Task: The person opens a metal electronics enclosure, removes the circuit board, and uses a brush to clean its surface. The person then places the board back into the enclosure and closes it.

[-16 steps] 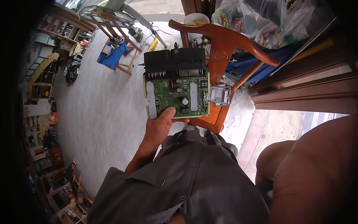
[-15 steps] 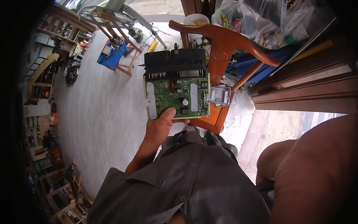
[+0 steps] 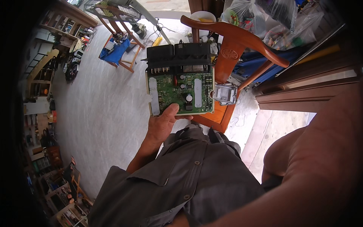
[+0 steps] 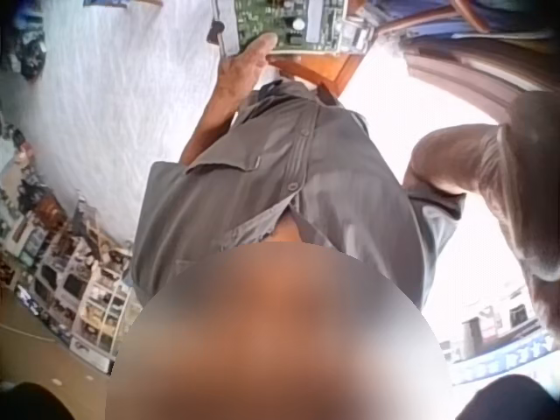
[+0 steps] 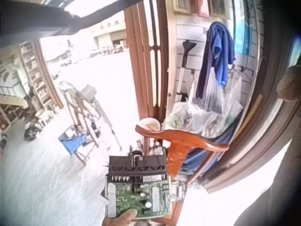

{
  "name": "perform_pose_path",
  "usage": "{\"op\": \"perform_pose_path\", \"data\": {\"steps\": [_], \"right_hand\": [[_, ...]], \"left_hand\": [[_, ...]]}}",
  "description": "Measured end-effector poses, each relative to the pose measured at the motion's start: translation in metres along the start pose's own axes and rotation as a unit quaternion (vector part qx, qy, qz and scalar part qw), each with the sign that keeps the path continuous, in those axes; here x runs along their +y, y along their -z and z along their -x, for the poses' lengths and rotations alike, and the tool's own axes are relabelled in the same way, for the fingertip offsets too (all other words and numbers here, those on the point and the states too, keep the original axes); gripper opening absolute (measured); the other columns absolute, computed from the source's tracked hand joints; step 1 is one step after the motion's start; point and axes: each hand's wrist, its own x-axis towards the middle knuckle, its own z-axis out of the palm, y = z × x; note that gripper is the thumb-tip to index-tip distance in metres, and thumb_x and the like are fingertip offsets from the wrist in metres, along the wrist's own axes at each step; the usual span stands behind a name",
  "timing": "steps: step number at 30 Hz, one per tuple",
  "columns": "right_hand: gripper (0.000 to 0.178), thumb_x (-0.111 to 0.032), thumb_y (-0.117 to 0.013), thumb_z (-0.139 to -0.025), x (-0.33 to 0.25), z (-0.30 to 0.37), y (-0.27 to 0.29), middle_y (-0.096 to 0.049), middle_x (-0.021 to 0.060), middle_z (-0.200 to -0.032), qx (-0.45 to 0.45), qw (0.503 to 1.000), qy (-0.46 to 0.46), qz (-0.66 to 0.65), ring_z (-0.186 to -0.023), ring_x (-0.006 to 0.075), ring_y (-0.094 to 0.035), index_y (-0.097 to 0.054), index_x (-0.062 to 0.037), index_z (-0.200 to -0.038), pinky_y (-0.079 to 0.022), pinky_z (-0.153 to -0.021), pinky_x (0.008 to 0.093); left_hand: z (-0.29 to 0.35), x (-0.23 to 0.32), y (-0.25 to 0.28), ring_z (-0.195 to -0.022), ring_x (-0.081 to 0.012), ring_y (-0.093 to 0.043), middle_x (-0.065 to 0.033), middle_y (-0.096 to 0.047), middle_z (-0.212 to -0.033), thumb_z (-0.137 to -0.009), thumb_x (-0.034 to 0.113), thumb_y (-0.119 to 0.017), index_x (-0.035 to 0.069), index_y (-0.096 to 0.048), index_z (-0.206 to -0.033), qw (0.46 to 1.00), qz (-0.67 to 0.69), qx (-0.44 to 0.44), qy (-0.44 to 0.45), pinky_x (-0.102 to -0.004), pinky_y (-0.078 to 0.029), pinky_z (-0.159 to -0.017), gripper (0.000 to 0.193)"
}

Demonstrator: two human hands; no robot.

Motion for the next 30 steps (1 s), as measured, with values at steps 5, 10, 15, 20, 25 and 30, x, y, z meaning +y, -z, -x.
{"op": "perform_pose_path", "data": {"steps": [5, 10, 15, 20, 25, 30], "right_hand": [[0.049, -0.036, -0.055, -0.099, 0.005, -0.004, -0.013, -0.063, 0.0203, -0.126, -0.006, 1.000, 0.007, -0.015, -0.111, 0.0271, -0.066, -0.053, -0.0001, -0.133, -0.057, -0.088, 0.0388], [0.049, -0.036, -0.055, -0.099, 0.011, -0.009, -0.020, -0.063, 0.0207, -0.126, -0.009, 0.999, 0.015, -0.031, -0.110, 0.0274, -0.066, -0.053, 0.0001, -0.132, -0.057, -0.087, 0.0389], [0.049, -0.037, -0.055, -0.099, 0.017, -0.014, -0.027, -0.063, 0.0210, -0.125, -0.010, 0.999, 0.012, -0.046, -0.110, 0.0276, -0.067, -0.053, 0.0002, -0.131, -0.057, -0.087, 0.0389], [0.049, -0.037, -0.055, -0.099, 0.024, -0.017, -0.039, -0.063, 0.0214, -0.124, -0.011, 0.998, 0.012, -0.068, -0.109, 0.0278, -0.067, -0.054, 0.0003, -0.130, -0.057, -0.086, 0.0390], [0.048, -0.038, -0.055, -0.099, 0.028, -0.020, -0.051, -0.063, 0.0218, -0.124, -0.010, 0.995, 0.017, -0.094, -0.108, 0.0281, -0.067, -0.054, 0.0004, -0.129, -0.057, -0.086, 0.0391], [0.048, -0.038, -0.055, -0.099, 0.027, -0.024, -0.059, -0.063, 0.0221, -0.123, -0.013, 0.992, 0.040, -0.123, -0.108, 0.0283, -0.067, -0.054, 0.0005, -0.128, -0.057, -0.085, 0.0391]], "left_hand": [[0.004, 0.004, 0.013, -0.087, -0.0258, -0.072, -0.0161, -0.070, -0.108, -0.099, 0.015, -0.060, -0.004, -0.058, -0.124, 1.000, -0.011, 0.019, 0.007, -0.0372, -0.064, -0.074, 0.032], [0.006, 0.009, 0.024, -0.089, -0.0250, -0.072, -0.0158, -0.069, -0.110, -0.098, 0.015, -0.061, -0.003, -0.056, -0.126, 1.000, 0.011, 0.013, -0.007, -0.0374, -0.064, -0.077, 0.034], [0.009, 0.012, 0.037, -0.090, -0.0245, -0.072, -0.0153, -0.069, -0.111, -0.097, 0.014, -0.063, -0.002, -0.054, -0.129, 1.000, 0.018, 0.012, 0.000, -0.0378, -0.064, -0.076, 0.037], [0.016, 0.013, 0.049, -0.091, -0.0245, -0.071, -0.0151, -0.068, -0.111, -0.095, 0.016, -0.066, -0.001, -0.054, -0.129, 0.999, 0.024, 0.030, -0.014, -0.0380, -0.064, -0.077, 0.039], [0.029, 0.018, 0.063, -0.093, -0.0249, -0.071, -0.0160, -0.068, -0.112, -0.095, 0.017, -0.066, -0.001, -0.053, -0.130, 0.999, 0.010, 0.033, -0.019, -0.0388, -0.064, -0.077, 0.041], [0.048, 0.016, 0.064, -0.102, -0.0301, -0.069, -0.0162, -0.065, -0.121, -0.098, 0.014, -0.058, 0.000, -0.049, -0.136, 0.996, -0.009, 0.053, -0.069, -0.0450, -0.062, -0.080, 0.041]]}}
